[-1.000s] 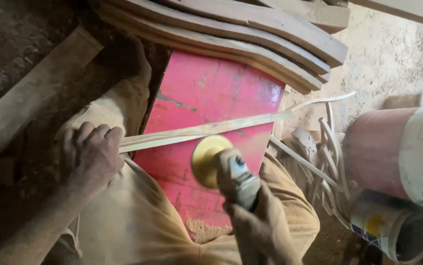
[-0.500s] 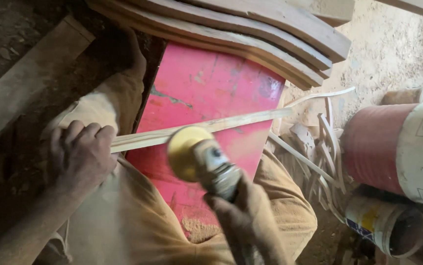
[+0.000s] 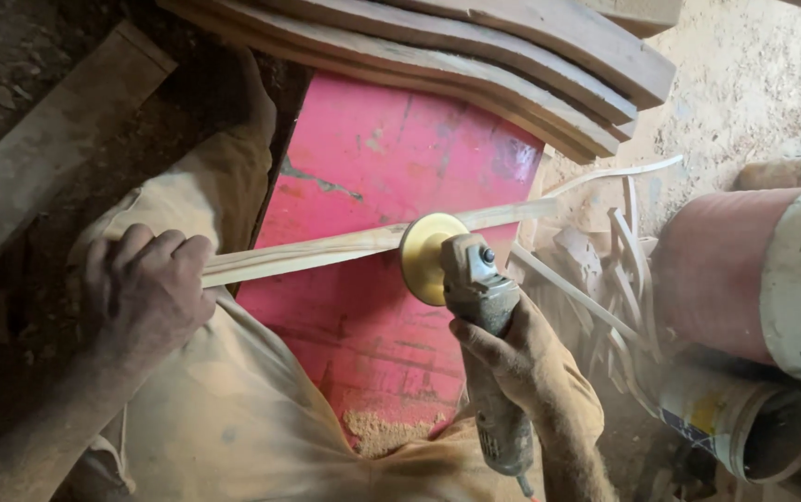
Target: Using a handheld grinder with a sanding disc to smooth and shape a curved wooden furniture component.
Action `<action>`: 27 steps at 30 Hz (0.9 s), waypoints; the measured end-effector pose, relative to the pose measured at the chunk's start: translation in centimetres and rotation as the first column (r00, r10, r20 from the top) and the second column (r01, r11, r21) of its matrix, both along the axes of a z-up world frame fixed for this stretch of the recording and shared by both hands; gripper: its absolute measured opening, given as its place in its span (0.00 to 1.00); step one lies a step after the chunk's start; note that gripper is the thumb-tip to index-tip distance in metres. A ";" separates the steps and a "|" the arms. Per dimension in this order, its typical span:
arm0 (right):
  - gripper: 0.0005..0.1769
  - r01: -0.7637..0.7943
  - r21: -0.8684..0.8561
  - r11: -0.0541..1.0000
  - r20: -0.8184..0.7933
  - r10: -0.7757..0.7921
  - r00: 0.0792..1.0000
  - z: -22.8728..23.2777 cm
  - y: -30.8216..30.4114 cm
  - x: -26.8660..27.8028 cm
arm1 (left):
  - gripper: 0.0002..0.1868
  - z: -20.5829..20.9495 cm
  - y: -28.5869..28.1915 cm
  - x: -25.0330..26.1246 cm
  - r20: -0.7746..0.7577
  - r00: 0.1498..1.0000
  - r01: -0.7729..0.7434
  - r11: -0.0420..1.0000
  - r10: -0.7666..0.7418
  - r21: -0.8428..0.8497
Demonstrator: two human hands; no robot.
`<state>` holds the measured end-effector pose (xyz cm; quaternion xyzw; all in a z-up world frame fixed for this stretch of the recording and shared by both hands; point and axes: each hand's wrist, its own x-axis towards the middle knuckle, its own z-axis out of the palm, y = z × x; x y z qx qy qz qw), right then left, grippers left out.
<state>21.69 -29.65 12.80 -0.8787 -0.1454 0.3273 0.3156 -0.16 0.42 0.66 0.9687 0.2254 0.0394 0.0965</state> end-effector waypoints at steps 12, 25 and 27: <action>0.26 0.264 -0.346 0.900 0.125 -0.235 0.964 -0.5 -1.1 1.7 | 0.09 -0.2 0.0 0.1 0.009 1.000 -0.008 1.000 0.008 -0.014; 0.36 -0.042 -0.421 0.906 -0.100 0.000 0.995 2.3 4.0 -5.9 | 0.10 0.2 -0.3 0.0 -0.036 0.999 -0.026 0.999 0.025 -0.033; 0.28 0.208 -0.268 0.941 -0.225 -0.271 0.936 1.3 2.8 -5.2 | 0.10 0.4 0.0 -0.1 -0.087 0.996 -0.010 1.000 0.012 0.016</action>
